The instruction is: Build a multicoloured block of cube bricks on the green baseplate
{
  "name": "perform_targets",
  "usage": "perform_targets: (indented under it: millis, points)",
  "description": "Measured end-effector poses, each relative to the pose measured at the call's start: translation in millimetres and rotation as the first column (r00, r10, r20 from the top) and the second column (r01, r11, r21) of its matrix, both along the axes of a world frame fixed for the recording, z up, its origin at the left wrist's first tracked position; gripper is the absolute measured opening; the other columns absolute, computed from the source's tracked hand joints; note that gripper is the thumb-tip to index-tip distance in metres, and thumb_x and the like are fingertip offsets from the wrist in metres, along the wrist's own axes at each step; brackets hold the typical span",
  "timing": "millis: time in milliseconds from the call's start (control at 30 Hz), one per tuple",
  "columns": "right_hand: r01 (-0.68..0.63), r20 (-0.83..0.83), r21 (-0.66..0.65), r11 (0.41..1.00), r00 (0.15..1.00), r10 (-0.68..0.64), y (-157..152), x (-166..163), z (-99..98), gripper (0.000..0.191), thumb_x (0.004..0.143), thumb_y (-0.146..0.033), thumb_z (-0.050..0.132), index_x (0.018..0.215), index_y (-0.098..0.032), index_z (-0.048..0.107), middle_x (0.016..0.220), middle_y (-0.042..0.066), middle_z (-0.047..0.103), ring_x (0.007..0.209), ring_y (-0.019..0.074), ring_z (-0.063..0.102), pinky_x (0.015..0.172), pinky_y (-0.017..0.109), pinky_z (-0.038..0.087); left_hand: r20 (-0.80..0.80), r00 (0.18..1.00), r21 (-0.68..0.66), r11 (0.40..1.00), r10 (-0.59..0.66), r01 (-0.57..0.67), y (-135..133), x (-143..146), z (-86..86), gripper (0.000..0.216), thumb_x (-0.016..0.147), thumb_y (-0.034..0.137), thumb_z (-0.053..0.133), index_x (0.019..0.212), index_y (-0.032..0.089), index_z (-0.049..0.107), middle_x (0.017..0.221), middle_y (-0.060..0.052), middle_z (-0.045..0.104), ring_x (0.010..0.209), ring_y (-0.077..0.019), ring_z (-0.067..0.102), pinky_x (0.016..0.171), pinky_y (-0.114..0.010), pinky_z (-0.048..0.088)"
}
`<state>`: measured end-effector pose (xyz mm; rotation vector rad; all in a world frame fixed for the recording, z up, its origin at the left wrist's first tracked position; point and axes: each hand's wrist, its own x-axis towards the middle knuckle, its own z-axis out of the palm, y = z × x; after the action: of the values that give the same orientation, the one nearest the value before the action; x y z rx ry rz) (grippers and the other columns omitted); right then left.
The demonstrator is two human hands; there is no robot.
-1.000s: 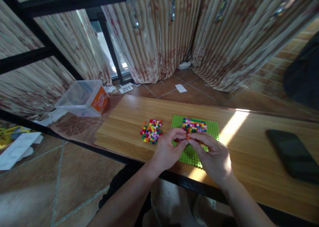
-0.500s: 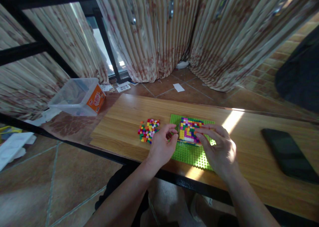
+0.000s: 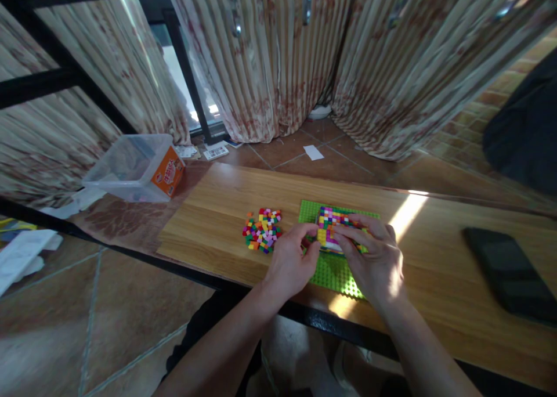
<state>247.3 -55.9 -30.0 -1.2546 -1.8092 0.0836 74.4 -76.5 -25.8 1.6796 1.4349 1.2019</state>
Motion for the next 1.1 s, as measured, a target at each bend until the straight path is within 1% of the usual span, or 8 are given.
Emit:
perform_targets:
  millis: [133, 233, 367, 533, 767, 933, 1100]
  points:
    - [0.0, -0.048, -0.021, 1.0, 0.999, -0.001, 0.5, -3.5, 3.1, 0.011, 0.09, -0.031, 0.067, 0.092, -0.032, 0.078, 0.112, 0.005, 0.069, 0.102, 0.0238, 0.061, 0.089, 0.046, 0.052, -0.025, 1.0, -0.001, 1.0, -0.009, 0.009, -0.5, 0.4, 1.5, 0.026, 0.085, 0.011, 0.062, 0.109, 0.019, 0.065, 0.105, -0.006, 0.073, 0.087, -0.0175, 0.068, 0.085, -0.035, 0.056]
    - [0.001, -0.065, -0.005, 1.0, 0.998, -0.001, 0.4, -5.3, 4.1, 0.009, 0.089, -0.03, 0.068, 0.088, -0.03, 0.077, 0.108, 0.006, 0.07, 0.099, 0.0234, 0.062, 0.089, 0.046, 0.051, -0.045, 0.999, -0.012, 1.0, -0.01, 0.01, -1.2, 0.2, 3.8, 0.024, 0.085, 0.011, 0.062, 0.108, 0.018, 0.066, 0.105, -0.007, 0.073, 0.087, -0.0182, 0.068, 0.086, -0.036, 0.056]
    - [-0.017, -0.003, 0.044, 0.999, 1.0, 0.017, -0.3, -5.8, 2.4, 0.009, 0.09, -0.027, 0.067, 0.091, -0.028, 0.076, 0.108, 0.006, 0.07, 0.099, 0.0225, 0.062, 0.086, 0.043, 0.053, -0.048, 0.999, 0.0, 1.0, -0.019, 0.019, -1.7, -0.1, 4.1, 0.024, 0.086, 0.011, 0.062, 0.109, 0.018, 0.067, 0.105, -0.007, 0.073, 0.092, -0.0192, 0.068, 0.088, -0.036, 0.056]
    - [-0.057, 0.058, 0.156, 0.986, 0.997, 0.048, -0.6, -7.4, -0.7, 0.011, 0.089, -0.02, 0.067, 0.095, -0.026, 0.075, 0.105, 0.006, 0.071, 0.097, 0.0209, 0.064, 0.085, 0.04, 0.054, -0.056, 0.998, 0.038, 0.999, -0.022, 0.024, -1.7, -0.5, 1.3, 0.026, 0.087, 0.01, 0.061, 0.11, 0.017, 0.068, 0.106, -0.007, 0.073, 0.095, -0.0187, 0.068, 0.09, -0.036, 0.056]
    - [-0.014, 0.072, 0.218, 0.976, 0.997, -0.002, -1.7, -12.0, -1.9, 0.01, 0.087, -0.016, 0.069, 0.092, -0.022, 0.075, 0.102, 0.007, 0.072, 0.094, 0.0205, 0.065, 0.083, 0.039, 0.055, -0.06, 0.998, 0.044, 0.999, -0.024, 0.027, -2.3, -0.2, 3.0, 0.025, 0.087, 0.01, 0.06, 0.11, 0.015, 0.069, 0.105, -0.008, 0.073, 0.092, -0.0179, 0.068, 0.089, -0.036, 0.057]
    - [-0.041, 0.102, 0.25, 0.967, 0.995, 0.016, -1.9, -11.1, -2.5, 0.012, 0.086, -0.012, 0.07, 0.094, -0.02, 0.074, 0.101, 0.009, 0.073, 0.093, 0.0206, 0.066, 0.083, 0.039, 0.056, -0.06, 0.998, 0.055, 0.998, -0.02, 0.023, -1.5, 0.0, 0.8, 0.025, 0.087, 0.009, 0.061, 0.11, 0.015, 0.07, 0.104, -0.008, 0.073, 0.092, -0.0179, 0.069, 0.087, -0.035, 0.058]
    - [-0.047, 0.124, 0.257, 0.965, 0.992, 0.015, -2.3, -10.9, -3.3, 0.014, 0.085, -0.011, 0.069, 0.095, -0.02, 0.073, 0.103, 0.009, 0.073, 0.094, 0.0209, 0.065, 0.084, 0.04, 0.056, -0.054, 0.998, 0.059, 0.998, -0.015, 0.018, -1.9, 0.2, 0.3, 0.024, 0.087, 0.01, 0.061, 0.108, 0.015, 0.07, 0.104, -0.008, 0.074, 0.095, -0.0182, 0.069, 0.088, -0.035, 0.058]
